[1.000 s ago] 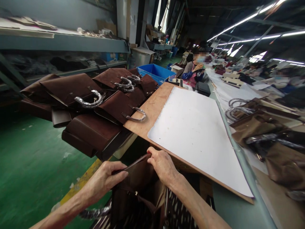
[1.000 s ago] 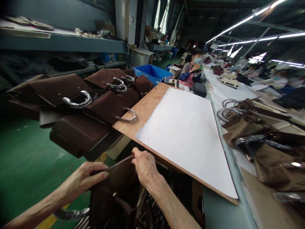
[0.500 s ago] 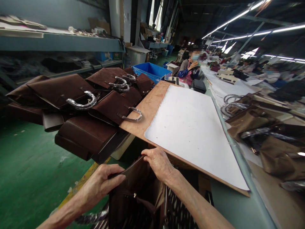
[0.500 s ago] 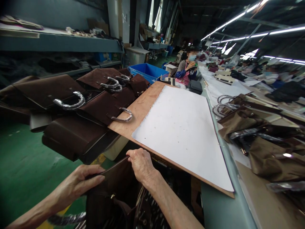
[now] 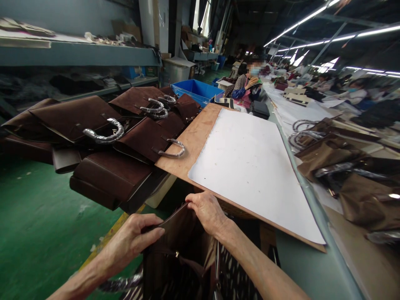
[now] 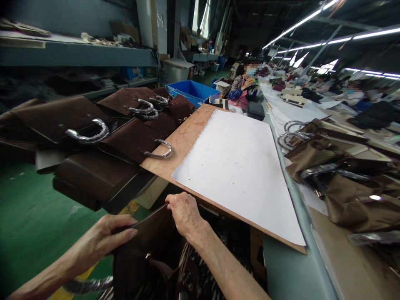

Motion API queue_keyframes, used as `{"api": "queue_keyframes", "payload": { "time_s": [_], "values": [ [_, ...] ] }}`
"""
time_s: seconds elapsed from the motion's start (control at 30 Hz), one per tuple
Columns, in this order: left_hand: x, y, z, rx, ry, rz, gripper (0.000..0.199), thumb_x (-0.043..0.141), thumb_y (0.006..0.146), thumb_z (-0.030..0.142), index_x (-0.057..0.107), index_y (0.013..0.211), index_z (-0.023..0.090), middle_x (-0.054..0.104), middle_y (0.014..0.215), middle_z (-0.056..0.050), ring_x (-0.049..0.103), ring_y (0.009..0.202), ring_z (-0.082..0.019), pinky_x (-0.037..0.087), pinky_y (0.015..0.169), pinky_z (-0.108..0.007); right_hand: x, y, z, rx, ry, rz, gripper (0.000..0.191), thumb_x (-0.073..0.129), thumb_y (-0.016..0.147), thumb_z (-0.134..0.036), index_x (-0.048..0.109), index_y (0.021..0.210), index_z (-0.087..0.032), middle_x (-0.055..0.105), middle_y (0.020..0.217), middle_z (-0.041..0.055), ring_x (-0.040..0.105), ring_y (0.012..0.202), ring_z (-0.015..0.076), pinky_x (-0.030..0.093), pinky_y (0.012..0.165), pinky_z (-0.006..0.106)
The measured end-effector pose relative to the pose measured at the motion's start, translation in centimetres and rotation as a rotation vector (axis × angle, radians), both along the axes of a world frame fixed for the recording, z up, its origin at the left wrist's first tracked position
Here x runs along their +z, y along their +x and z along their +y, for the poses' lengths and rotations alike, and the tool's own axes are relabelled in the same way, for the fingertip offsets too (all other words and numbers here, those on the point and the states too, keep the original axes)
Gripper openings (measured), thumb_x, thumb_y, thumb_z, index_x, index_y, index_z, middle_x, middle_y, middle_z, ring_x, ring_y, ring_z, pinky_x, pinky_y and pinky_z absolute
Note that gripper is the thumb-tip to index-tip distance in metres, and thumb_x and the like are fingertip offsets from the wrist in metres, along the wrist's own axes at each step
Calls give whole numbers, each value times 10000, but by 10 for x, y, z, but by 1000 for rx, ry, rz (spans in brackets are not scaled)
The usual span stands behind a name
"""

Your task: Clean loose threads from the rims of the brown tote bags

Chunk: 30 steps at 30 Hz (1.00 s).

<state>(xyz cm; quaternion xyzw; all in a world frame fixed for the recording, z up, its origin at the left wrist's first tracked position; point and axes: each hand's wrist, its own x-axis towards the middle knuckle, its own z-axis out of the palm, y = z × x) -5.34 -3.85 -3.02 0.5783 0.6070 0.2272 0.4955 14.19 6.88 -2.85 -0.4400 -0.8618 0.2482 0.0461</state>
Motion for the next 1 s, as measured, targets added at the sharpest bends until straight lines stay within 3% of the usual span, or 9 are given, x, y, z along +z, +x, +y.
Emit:
{"api": "queue_keyframes", "payload": {
  "time_s": [0.17,0.27,0.43,0.57,0.73,1.0],
  "values": [
    [-5,0,-2,21,-48,-72,388,480,805,476,603,783,109,482,651,4,404,600,-99,302,516,-180,2,-2,0,8,3,-29,138,521,773,-210,658,778,-217,679,706,10,604,696,125,378,643,198],
    [-1,-6,5,21,-109,-149,421,480,792,499,602,820,98,465,623,4,376,558,-89,281,484,-181,11,-2,3,-2,-18,-69,128,525,762,-204,652,746,-200,662,687,9,585,682,120,369,631,200],
    [21,-26,48,-119,-124,-209,367,540,743,425,623,858,86,484,621,2,374,544,-81,287,499,-183,40,0,12,-66,-74,-141,95,563,716,-221,656,718,-202,646,691,3,571,711,126,355,628,212],
    [16,-30,75,-259,-124,-189,295,565,686,337,630,839,93,507,628,8,399,566,-86,312,532,-181,45,0,9,-182,-50,-231,86,577,679,-216,660,694,-200,652,710,26,574,723,154,336,607,239],
    [-1,-13,77,-267,0,-9,212,487,684,276,600,776,121,471,612,22,407,574,-93,295,521,-187,27,5,2,-270,0,-260,131,532,697,-212,662,709,-198,664,742,60,580,731,177,322,600,259],
    [26,21,80,-324,192,437,145,449,666,185,585,712,164,534,616,9,478,589,-116,269,520,-212,21,9,4,-296,16,-237,146,515,686,-213,658,715,-208,673,755,55,595,730,185,334,597,266]
  ]
}}
